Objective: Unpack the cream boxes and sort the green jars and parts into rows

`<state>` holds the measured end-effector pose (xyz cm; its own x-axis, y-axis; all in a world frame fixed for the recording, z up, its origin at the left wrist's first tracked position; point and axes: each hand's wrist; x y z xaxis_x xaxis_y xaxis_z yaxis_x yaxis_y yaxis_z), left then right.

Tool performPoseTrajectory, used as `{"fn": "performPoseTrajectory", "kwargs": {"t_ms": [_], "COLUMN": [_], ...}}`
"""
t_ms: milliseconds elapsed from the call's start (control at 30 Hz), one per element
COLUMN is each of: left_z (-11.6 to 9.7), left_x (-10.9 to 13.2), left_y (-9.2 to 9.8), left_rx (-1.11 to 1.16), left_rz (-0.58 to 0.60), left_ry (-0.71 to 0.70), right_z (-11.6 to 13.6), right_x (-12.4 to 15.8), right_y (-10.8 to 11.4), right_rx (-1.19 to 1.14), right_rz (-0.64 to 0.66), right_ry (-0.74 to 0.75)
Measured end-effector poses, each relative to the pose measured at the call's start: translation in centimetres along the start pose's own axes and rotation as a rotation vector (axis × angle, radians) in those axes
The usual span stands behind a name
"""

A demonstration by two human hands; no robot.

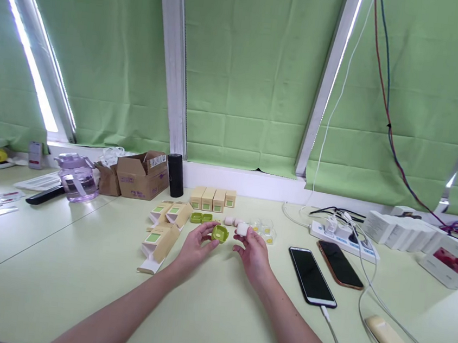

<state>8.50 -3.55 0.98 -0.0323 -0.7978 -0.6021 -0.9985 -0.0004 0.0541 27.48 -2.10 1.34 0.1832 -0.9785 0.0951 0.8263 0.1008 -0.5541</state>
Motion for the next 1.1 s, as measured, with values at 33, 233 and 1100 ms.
{"fn": "performPoseTrajectory", "kwargs": {"t_ms": [33, 233, 1100], "left_z": [-0.2, -0.7, -0.7], "left_x": [-0.1, -0.4, -0.4], "left_y": [0.0, 0.1, 0.2], "left_rx": [0.026, 0.099, 0.138], "left_rz": [-0.006, -0.095, -0.192], "left_ry": [0.004, 0.054, 0.054], "right_z": [0.0, 0.1, 1.0], "right_x": [0.1, 0.3, -1.4], "right_y": [-0.1, -0.2, 0.7], "right_rx": [-0.021, -0.053, 0.635], "right_rz": [0.008, 0.048, -0.224], "right_ry": [-0.020, -0.042, 0.410]}}
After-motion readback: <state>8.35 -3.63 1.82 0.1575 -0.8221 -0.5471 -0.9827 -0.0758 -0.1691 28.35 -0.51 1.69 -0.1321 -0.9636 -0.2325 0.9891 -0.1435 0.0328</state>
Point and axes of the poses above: each hand's wrist, its own x-axis away from the middle knuckle, its own y-axis out of the back of the hand, z = x × y, and after that the axes turned 12 degrees about -y, right-handed
